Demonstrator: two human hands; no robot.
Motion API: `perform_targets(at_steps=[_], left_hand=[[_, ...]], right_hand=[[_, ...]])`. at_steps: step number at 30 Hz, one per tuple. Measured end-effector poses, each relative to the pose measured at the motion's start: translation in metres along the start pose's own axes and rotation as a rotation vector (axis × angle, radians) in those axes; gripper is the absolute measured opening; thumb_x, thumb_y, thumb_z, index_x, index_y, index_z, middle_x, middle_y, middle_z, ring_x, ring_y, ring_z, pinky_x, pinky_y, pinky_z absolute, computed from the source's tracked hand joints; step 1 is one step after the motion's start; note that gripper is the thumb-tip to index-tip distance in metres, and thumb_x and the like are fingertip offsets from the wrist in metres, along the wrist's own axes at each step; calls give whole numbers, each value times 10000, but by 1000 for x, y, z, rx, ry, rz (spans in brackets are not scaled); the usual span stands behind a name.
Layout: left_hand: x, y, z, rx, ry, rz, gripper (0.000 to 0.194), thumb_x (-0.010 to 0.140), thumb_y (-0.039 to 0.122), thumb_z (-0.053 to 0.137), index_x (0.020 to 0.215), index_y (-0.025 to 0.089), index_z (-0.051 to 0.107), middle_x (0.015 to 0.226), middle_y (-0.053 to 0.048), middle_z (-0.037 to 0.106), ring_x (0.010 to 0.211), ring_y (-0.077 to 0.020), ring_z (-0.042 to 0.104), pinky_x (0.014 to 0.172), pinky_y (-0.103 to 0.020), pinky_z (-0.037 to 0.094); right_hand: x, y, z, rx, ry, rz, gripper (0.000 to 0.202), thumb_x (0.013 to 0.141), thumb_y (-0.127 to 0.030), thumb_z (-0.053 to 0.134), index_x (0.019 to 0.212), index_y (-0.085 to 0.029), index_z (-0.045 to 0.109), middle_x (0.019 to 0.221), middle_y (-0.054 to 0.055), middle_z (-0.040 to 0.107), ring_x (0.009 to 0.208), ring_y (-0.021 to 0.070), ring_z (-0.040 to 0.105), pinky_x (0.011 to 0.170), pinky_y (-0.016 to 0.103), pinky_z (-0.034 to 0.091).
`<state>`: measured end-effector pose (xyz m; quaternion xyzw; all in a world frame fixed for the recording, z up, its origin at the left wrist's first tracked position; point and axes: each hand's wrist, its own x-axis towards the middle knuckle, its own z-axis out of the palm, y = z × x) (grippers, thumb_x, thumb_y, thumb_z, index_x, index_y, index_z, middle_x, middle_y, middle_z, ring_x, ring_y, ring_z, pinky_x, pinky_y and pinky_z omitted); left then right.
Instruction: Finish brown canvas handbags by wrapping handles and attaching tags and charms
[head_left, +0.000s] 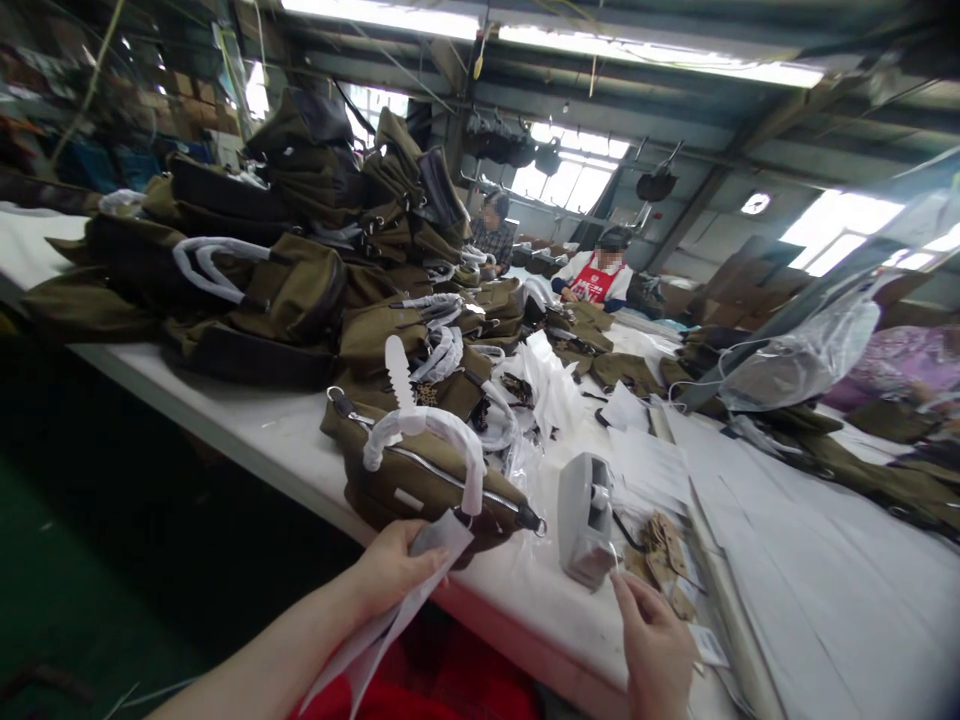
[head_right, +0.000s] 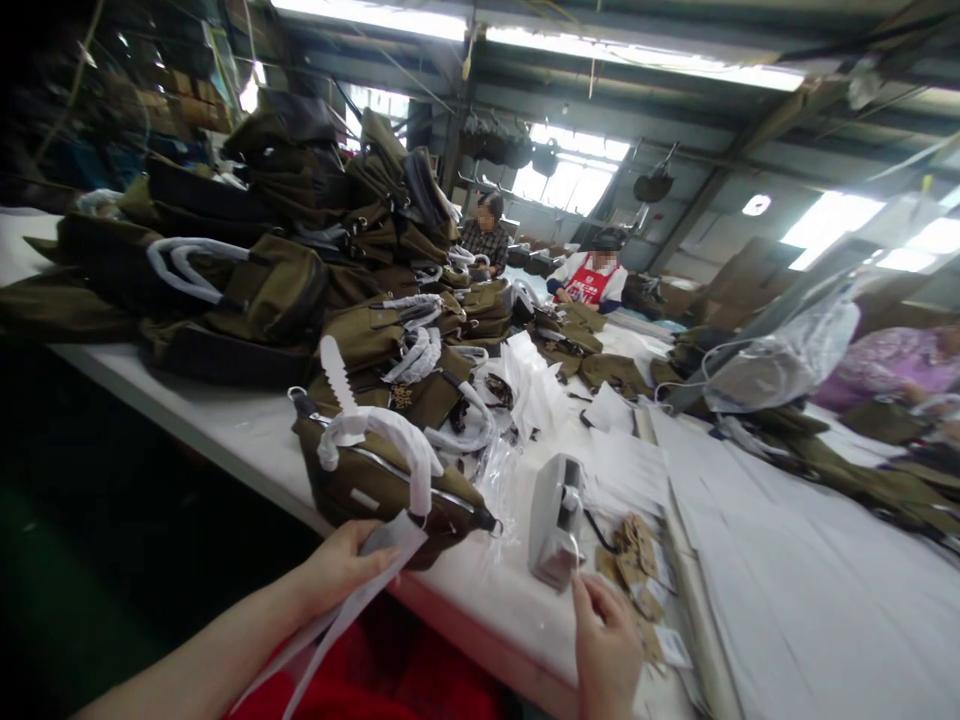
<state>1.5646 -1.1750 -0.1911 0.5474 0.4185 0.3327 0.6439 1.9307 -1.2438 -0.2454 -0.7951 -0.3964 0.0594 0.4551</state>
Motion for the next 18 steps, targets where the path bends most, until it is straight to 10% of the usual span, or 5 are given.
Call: perform_targets(at_steps=[9, 18], left_hand=[[0, -1, -1, 3, 20, -5, 482, 712, 585, 681, 755, 105, 676, 651, -72, 684, 558, -165, 579, 553, -261, 420], [-4, 4, -1, 7, 47, -18, 423, 722, 532, 684, 768, 111, 686, 673, -59, 673, 576, -163, 586, 558, -258, 428]], right_hand=[[0, 20, 16, 341, -251, 470, 702, 422, -707, 769, 799, -120, 694, 686, 91, 725, 663, 230, 669, 588, 309, 528], [-52, -104, 6, 252, -822, 14, 442, 749, -622, 637, 673, -186, 626, 601, 7, 594, 611, 158, 547, 614, 269, 452]])
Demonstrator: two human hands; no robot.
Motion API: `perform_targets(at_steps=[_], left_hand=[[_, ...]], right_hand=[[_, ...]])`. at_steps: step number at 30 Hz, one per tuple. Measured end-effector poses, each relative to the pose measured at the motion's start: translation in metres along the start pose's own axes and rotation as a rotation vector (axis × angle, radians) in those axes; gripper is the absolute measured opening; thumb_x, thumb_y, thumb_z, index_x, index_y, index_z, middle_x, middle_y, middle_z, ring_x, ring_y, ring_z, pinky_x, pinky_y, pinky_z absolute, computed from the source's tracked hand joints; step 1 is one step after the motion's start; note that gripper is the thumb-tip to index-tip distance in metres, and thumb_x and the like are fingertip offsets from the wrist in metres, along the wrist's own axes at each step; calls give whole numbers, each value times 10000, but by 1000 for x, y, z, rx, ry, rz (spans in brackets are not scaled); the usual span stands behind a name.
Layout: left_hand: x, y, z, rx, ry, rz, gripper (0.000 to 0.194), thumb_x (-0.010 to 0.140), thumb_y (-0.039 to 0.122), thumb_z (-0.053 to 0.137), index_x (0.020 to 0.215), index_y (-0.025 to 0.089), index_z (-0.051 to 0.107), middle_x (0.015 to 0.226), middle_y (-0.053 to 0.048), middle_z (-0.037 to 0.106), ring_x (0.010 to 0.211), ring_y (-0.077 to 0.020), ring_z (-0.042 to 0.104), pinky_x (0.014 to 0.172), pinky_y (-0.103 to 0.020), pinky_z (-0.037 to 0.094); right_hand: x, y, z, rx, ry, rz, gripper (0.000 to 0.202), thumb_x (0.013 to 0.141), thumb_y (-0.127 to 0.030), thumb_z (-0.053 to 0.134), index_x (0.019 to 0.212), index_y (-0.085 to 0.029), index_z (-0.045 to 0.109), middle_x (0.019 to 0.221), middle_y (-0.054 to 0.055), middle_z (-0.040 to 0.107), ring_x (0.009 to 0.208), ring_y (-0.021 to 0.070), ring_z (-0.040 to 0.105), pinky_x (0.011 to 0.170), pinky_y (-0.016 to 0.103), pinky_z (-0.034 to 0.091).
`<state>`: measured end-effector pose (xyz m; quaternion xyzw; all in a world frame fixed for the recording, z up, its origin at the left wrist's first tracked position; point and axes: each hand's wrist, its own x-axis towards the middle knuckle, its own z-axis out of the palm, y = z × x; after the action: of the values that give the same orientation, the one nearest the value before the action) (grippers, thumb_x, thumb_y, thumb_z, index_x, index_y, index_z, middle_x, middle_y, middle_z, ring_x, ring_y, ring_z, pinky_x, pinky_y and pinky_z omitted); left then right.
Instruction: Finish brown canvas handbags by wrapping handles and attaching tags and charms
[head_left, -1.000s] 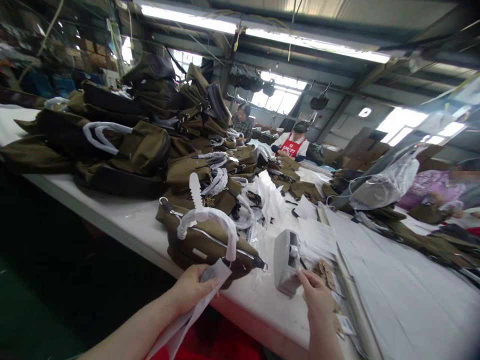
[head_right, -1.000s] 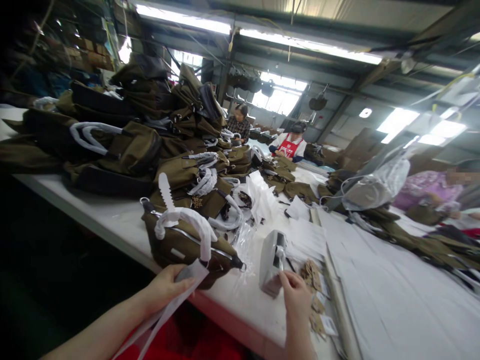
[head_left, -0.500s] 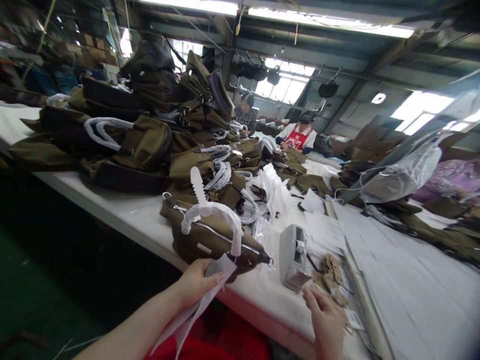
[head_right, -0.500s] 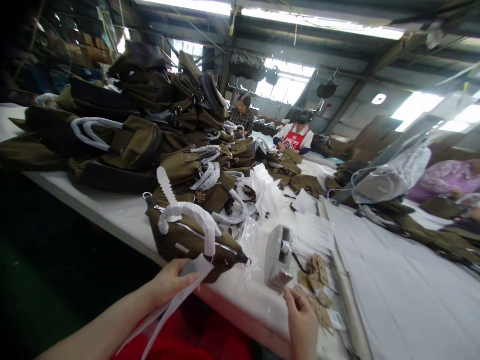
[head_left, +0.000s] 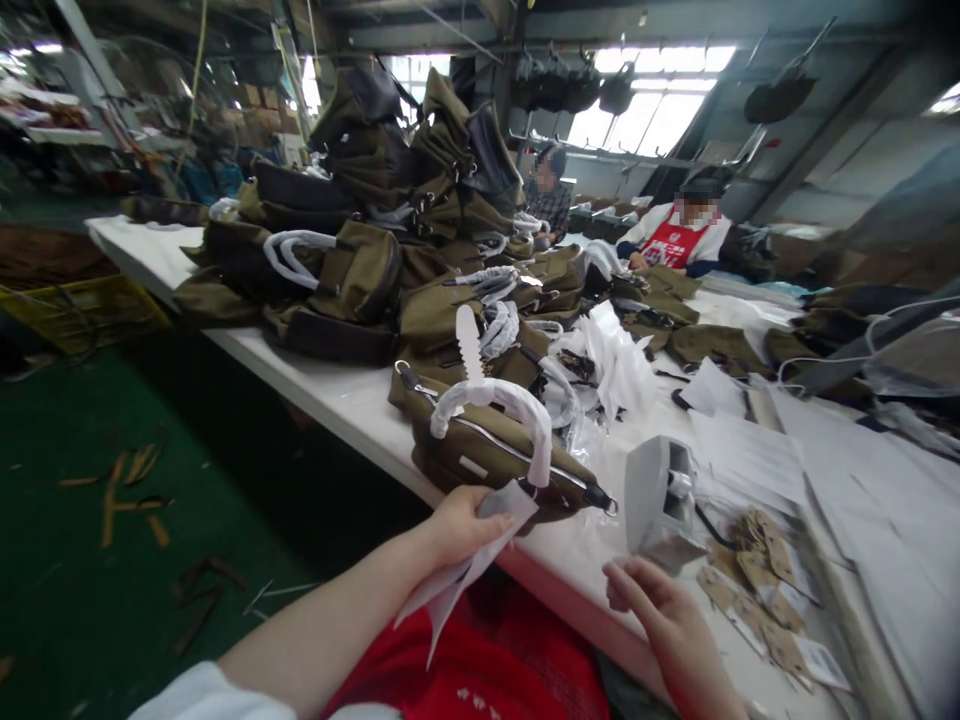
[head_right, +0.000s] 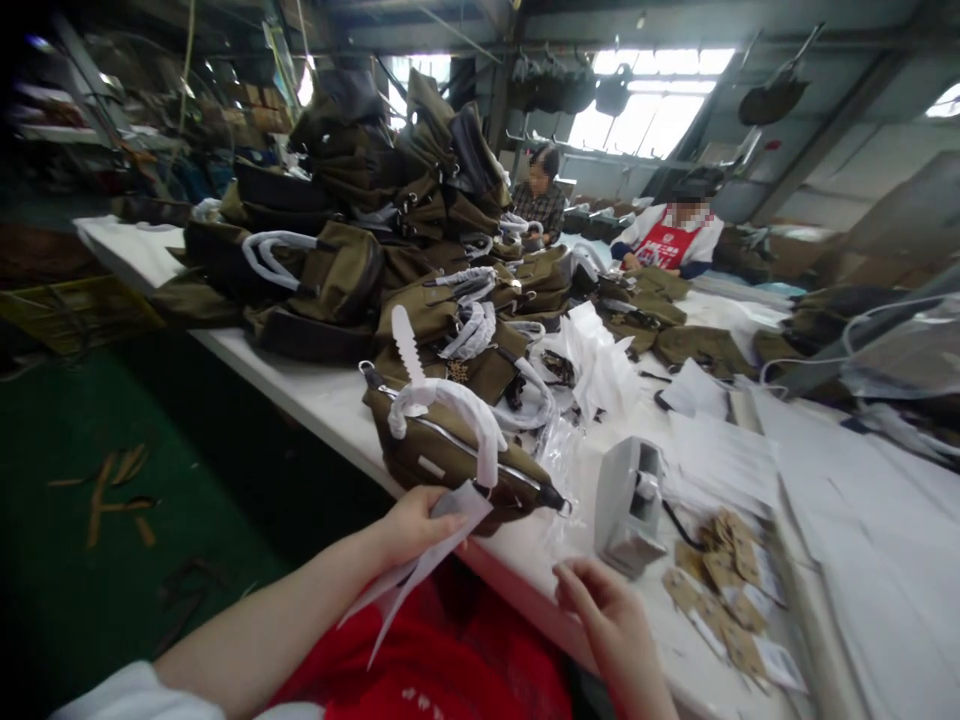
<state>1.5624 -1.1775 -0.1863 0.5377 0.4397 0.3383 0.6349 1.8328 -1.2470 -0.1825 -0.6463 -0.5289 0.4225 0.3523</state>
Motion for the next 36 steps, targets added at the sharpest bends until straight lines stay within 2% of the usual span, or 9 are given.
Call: perform_targets(at_steps=[3, 5, 10, 17, 25, 29, 31, 36], left_hand=[[-1, 3, 0, 25, 8, 19, 425, 725, 533, 682, 765, 110, 692, 675, -55, 668, 590, -164, 581, 566, -258, 428], [-3, 5, 0, 57, 28, 27, 438, 713, 537, 698, 790, 106, 705, 695, -56, 675, 620, -169, 584, 588, -261, 433], [-7, 6, 1, 121, 62, -6, 509, 719, 583, 693, 831, 87, 728, 711, -56, 679, 625, -159, 574, 562, -243, 409], [-8, 7, 2, 66, 43, 18, 418, 747, 500, 690, 825, 92, 740, 703, -54, 688, 632, -160, 601, 557, -233, 420], [-5, 7, 0, -4, 18, -10, 415, 718, 498, 724, 806, 92, 724, 681, -40, 665, 607, -150, 576, 576, -251, 418], [-1, -2, -1, -270, -33, -105, 531, 629, 536, 782, 879, 71, 727, 715, -65, 680, 599, -141, 567, 598, -259, 409], [0, -7, -1, -334, -52, -121, 560, 612, 549, 787, 893, 69, 728, 731, -74, 684, 604, -139, 566, 612, -262, 413], [-3, -5, 0, -53, 2, -28, 512, 646, 552, 758, 812, 68, 726, 683, -60, 661, 575, -129, 527, 576, -259, 398]], right_hand=[[4, -45, 28, 16, -92, -98, 439, 795, -603, 598, 664, -184, 595, 598, 1, 566, 599, 142, 514, 596, 260, 423], [10, -66, 43, 18, -147, -139, 460, 805, -619, 569, 679, -178, 608, 607, 12, 584, 602, 146, 523, 594, 263, 427], [20, -88, 69, -16, -221, -119, 474, 784, -637, 564, 673, -179, 611, 577, 25, 611, 554, 154, 539, 519, 260, 410], [27, -77, 79, -196, -144, -102, 425, 797, -594, 559, 674, -192, 620, 566, 17, 618, 547, 165, 552, 519, 274, 387], [31, -76, 82, -300, -59, -78, 491, 750, -662, 593, 596, -196, 584, 512, 6, 575, 495, 139, 497, 492, 271, 328], [33, -73, 80, -174, -136, -52, 526, 712, -704, 619, 642, -182, 630, 548, 24, 619, 511, 149, 528, 486, 265, 354], [33, -67, 77, -85, -181, -19, 530, 718, -696, 621, 668, -169, 645, 592, 37, 656, 538, 156, 553, 499, 264, 383], [34, -52, 74, 25, -295, 51, 484, 688, -646, 679, 684, -162, 698, 610, 29, 680, 518, 137, 540, 474, 244, 384]])
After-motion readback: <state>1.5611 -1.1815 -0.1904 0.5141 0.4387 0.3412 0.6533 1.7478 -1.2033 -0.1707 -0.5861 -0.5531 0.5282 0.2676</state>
